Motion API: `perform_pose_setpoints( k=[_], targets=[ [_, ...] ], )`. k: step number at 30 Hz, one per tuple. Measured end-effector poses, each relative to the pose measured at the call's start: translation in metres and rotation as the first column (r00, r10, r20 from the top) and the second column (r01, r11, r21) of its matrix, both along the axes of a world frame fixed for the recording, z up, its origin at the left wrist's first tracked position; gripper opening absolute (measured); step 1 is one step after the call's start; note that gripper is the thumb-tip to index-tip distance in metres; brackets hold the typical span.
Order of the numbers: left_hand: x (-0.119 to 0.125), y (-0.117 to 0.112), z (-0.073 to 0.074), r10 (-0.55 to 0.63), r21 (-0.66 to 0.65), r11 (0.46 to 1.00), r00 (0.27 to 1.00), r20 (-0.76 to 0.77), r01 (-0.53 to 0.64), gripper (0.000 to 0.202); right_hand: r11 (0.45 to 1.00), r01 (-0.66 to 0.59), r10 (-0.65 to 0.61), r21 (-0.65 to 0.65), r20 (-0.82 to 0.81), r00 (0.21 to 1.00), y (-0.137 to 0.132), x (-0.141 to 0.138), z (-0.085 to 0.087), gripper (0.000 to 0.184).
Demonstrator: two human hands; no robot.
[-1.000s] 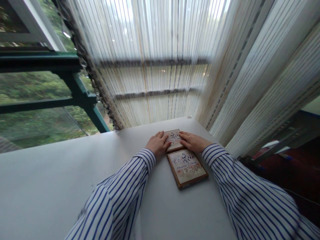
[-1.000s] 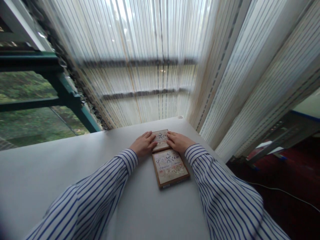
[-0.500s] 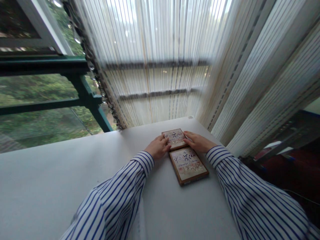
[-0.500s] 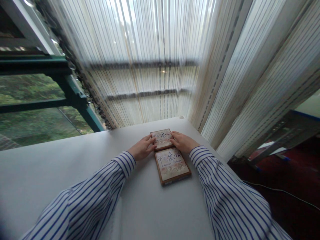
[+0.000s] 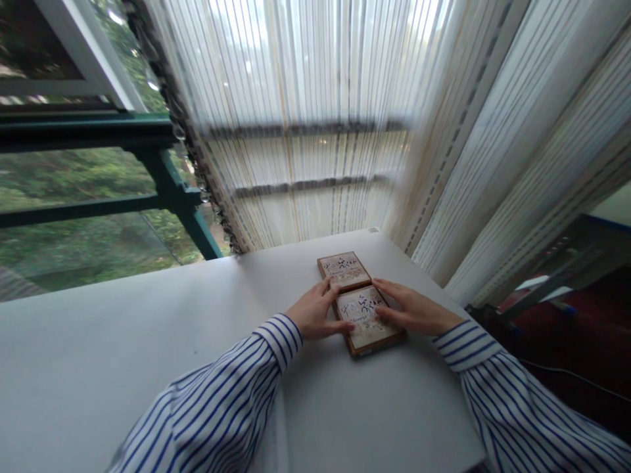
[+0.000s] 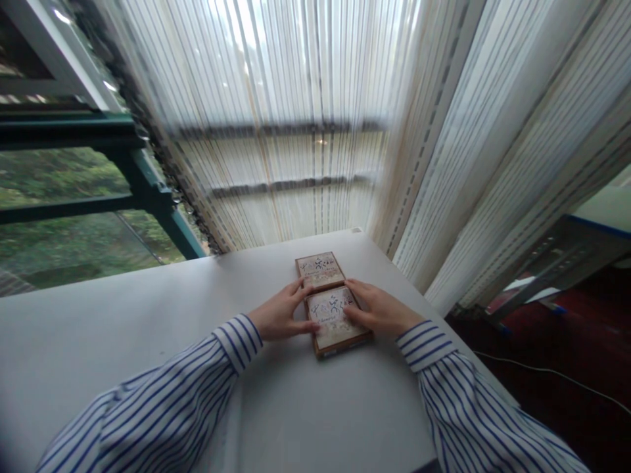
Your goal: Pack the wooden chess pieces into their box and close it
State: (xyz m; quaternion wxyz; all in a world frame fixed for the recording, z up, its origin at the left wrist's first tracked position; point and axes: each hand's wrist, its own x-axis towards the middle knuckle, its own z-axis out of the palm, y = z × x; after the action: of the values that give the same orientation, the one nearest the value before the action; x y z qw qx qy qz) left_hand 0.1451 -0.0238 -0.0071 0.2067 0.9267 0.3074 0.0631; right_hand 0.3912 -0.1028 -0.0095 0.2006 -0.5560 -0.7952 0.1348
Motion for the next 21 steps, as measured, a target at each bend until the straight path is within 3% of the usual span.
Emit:
perform_pose_setpoints(
  k=[6, 21],
  targets=[
    [-0.001, -0.008, 0.003, -0.04, 0.071, 0.997, 0.997, -0.064, 0.045, 0.104, 0.999, -0.012, 0.015, -0.051, 0.053, 0.998, -0.021, 0.003, -0.003, 0.081],
    [0.0, -0.01, 0.006, -0.053, 0.1, 0.993, 0.989, -0.14, 0.067, 0.104, 0.999, -0.022, 0.029, -0.048, 0.154, 0.988, -0.026, 0.002, -0.005, 0.078]
  ],
)
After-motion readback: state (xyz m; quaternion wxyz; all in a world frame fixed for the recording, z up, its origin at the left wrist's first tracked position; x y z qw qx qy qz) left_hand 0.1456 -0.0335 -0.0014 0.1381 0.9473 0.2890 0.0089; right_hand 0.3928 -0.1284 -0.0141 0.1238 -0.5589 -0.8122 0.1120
